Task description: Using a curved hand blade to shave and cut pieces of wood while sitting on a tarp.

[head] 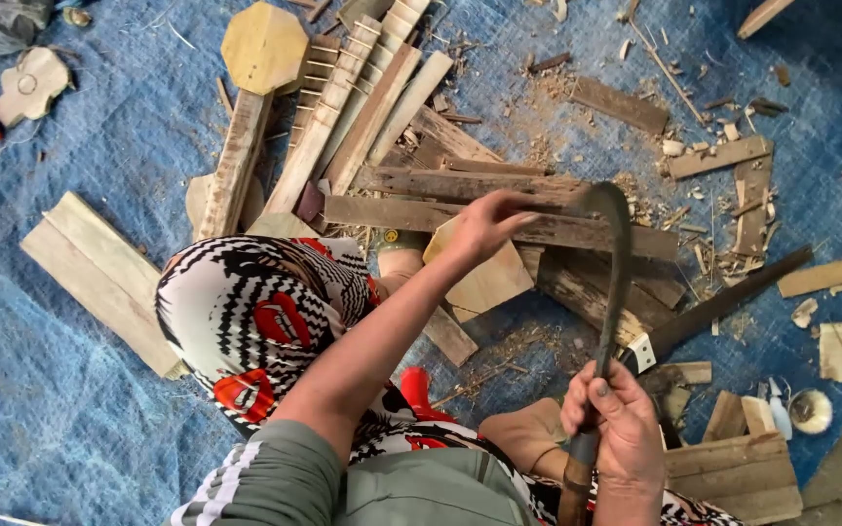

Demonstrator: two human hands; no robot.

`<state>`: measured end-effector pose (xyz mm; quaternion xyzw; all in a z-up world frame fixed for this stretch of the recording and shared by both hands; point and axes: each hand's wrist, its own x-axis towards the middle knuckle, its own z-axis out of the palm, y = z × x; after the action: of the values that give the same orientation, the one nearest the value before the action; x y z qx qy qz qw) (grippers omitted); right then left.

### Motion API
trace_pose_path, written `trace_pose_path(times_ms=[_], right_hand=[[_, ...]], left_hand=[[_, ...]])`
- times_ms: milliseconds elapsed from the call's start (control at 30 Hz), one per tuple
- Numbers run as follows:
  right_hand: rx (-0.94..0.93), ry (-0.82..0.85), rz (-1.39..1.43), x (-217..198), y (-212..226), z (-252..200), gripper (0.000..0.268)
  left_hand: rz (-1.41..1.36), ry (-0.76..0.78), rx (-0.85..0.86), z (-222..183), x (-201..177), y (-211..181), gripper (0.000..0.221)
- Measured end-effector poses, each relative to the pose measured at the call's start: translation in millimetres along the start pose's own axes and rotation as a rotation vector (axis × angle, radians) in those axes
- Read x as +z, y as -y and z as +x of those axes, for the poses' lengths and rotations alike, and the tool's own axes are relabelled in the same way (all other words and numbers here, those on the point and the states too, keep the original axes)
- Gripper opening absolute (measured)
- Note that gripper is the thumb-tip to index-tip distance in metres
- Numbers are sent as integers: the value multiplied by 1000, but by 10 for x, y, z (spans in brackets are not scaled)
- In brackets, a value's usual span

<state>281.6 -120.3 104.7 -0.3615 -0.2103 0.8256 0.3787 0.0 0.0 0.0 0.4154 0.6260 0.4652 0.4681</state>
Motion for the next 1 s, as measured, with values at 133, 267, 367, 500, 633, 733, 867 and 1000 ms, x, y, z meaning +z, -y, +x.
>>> trace_pose_path(times_ms=[133,267,367,500,633,733,867,1000], right_hand=[[-93,-216,-191,-154,-20,-59,35],[-147,-422,-478,-142,-24,-75,22],[-112,-433,-509,-213,-58,-6,23],[0,-303,-396,-222,-105,84,49],[50,-375,-420,-223,-201,117,44],[30,-402,-513,-235,-250,135,33],[37,-485,-562,-181,-269,171,28],[78,-584,-712,31,-190,144,26]], left_hand=[[695,-251,-173,-241,-72,796,67],[892,-229,-415,-229,-200,1134,90],[961,-251,-312,-151,-253,1288,78],[1018,-279,-305,-149,-278,1442,78],[890,-213,-543,-256,-342,1011,86],[785,-140,-625,-326,-399,910,82],[296,-62,-678,-202,-516,766,57],[247,166,-390,47,-600,444,35]])
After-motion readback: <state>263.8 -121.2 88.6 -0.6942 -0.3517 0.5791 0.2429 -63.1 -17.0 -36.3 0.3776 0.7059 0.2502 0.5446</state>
